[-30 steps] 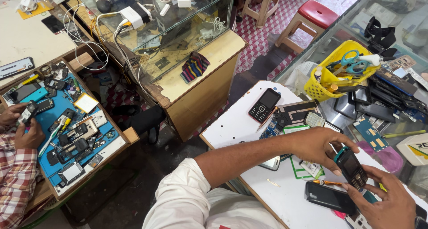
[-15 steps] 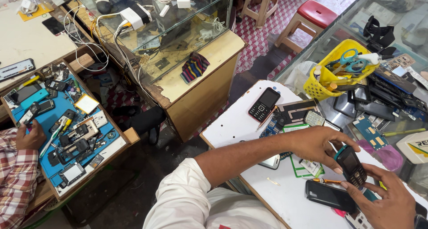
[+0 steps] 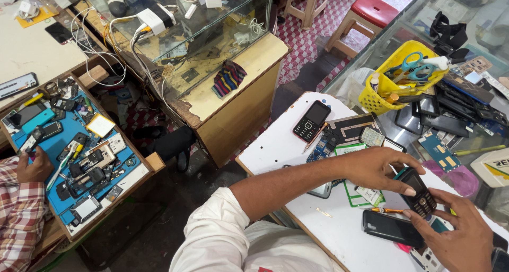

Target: The person disassembles and reassembles several mobile phones on a cluttered workbench. They remove back covers, insert batteries, and test the devices by pressing buttons and navigating menus. The person handles multiple phone models and internal components throughout the clip.

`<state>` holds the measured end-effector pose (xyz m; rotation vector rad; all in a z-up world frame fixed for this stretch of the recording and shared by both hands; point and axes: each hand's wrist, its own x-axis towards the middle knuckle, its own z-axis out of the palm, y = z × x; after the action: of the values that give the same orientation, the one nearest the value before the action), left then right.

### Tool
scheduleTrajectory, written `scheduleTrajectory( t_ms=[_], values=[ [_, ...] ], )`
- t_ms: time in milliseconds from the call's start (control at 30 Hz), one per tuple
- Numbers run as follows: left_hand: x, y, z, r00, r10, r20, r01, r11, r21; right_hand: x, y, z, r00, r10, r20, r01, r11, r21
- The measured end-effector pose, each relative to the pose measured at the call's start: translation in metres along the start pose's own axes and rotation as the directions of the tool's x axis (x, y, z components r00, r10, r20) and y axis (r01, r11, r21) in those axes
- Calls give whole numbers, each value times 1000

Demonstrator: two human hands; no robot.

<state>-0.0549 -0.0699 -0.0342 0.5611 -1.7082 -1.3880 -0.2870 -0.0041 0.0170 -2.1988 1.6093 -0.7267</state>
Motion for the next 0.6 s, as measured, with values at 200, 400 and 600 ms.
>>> scheduleTrajectory(
  t_ms=[200,400,600],
  values=[
    [0,5,2,999,31,-11,-32,997,-65,-1,-7,-4,998,-63,-23,64,997,41],
    [-2,22,-4,998,40,44,-36,995,-98,1,-2,-11,1000,2,14,-5,977,215],
    [0,35,-3,986,-154,70,166,962,-217,1,2,-25,998,-67,11,59,931,359]
  ],
)
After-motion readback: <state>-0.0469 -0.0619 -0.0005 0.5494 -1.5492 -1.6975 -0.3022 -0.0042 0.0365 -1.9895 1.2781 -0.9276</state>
